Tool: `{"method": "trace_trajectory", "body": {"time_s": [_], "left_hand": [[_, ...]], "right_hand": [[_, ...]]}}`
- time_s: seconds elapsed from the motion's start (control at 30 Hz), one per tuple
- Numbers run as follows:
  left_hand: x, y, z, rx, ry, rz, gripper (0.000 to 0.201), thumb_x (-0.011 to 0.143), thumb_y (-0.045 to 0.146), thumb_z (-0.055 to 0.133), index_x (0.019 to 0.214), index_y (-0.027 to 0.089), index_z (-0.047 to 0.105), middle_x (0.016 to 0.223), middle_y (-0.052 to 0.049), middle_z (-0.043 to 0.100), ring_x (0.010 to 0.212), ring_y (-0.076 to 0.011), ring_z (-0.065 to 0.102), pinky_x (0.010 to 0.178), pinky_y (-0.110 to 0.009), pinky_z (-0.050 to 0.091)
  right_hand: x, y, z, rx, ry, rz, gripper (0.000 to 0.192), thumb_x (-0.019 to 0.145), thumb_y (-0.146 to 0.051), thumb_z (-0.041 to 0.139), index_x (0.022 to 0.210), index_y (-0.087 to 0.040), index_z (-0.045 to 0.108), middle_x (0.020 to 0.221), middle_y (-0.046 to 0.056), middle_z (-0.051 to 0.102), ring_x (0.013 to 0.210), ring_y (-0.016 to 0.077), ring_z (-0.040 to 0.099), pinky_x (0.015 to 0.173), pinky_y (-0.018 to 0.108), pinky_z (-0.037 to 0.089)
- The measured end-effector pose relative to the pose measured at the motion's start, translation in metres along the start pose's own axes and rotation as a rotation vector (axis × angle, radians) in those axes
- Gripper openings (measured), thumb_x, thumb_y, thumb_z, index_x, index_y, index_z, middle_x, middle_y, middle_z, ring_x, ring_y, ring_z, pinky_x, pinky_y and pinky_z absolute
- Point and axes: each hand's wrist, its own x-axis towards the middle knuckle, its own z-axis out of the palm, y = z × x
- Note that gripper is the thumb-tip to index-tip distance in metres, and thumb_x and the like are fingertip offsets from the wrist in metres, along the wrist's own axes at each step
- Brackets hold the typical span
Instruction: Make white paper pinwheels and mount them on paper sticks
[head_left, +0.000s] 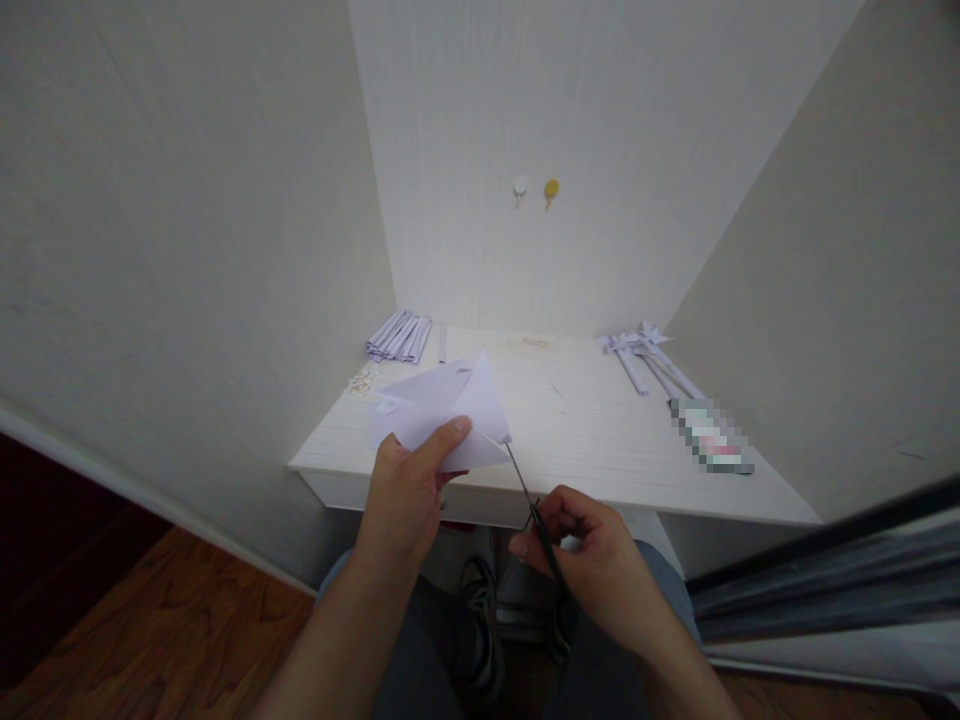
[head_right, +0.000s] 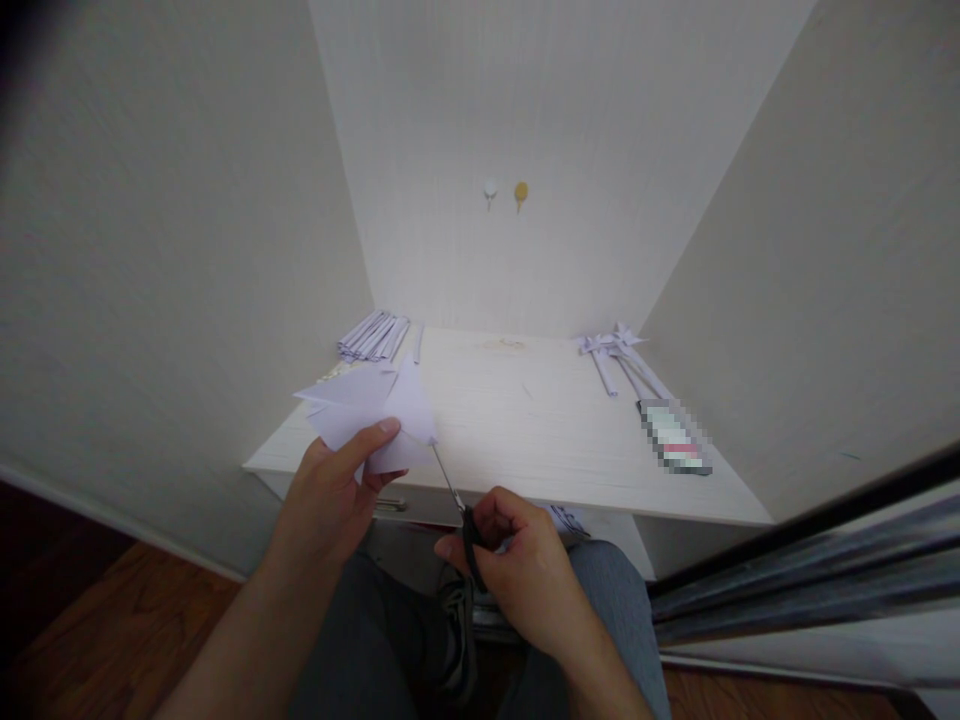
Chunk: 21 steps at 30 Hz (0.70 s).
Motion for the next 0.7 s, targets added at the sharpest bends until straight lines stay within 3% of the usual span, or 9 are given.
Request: {"method": "trace_trajectory", "body": {"time_s": [0.17,0.4,0.57,0.7], "left_hand": [[0.000,0.000,0.000,0.011,0.010,-0.002,0.050,0.065,0.030,0.087,0.111,0.016,0.074,0.095,-0.004,0.079,0.079,-0.0192,0.072,0.059,-0.024,0.056],[-0.001,0.002,0.003,-0.006,0.016,-0.002,0.032,0.065,0.027,0.087,0.091,0.014,0.074,0.091,-0.003,0.079,0.075,-0.0171,0.071,0.060,-0.023,0.056],[0.002,-0.004,0.002,-0.004,0.007,-0.006,0.039,0.065,0.030,0.087,0.099,0.016,0.076,0.094,-0.003,0.078,0.078,-0.0177,0.071,0.062,-0.024,0.057],[0.011,-0.010,-0.006,0.043,-0.009,0.021,0.043,0.067,0.033,0.087,0.105,0.017,0.076,0.097,-0.004,0.079,0.081,-0.0192,0.071,0.062,-0.025,0.056]], "right_hand": [[0.001,-0.001,0.000,0.006,0.003,0.019,0.036,0.068,-0.039,0.083,0.064,-0.023,0.051,0.059,-0.006,0.049,0.058,0.0136,0.044,0.054,0.026,0.031],[0.001,-0.001,0.001,0.015,0.013,0.020,0.037,0.067,-0.037,0.082,0.063,-0.024,0.048,0.058,-0.006,0.048,0.057,0.0138,0.043,0.054,0.027,0.031],[0.002,0.001,0.002,0.039,0.015,0.022,0.038,0.066,-0.036,0.082,0.061,-0.023,0.047,0.058,-0.006,0.049,0.057,0.0134,0.044,0.054,0.026,0.031],[0.004,0.011,-0.002,0.051,-0.097,0.073,0.031,0.066,-0.032,0.083,0.065,-0.022,0.054,0.059,-0.006,0.051,0.056,0.0121,0.044,0.053,0.025,0.032]]}}
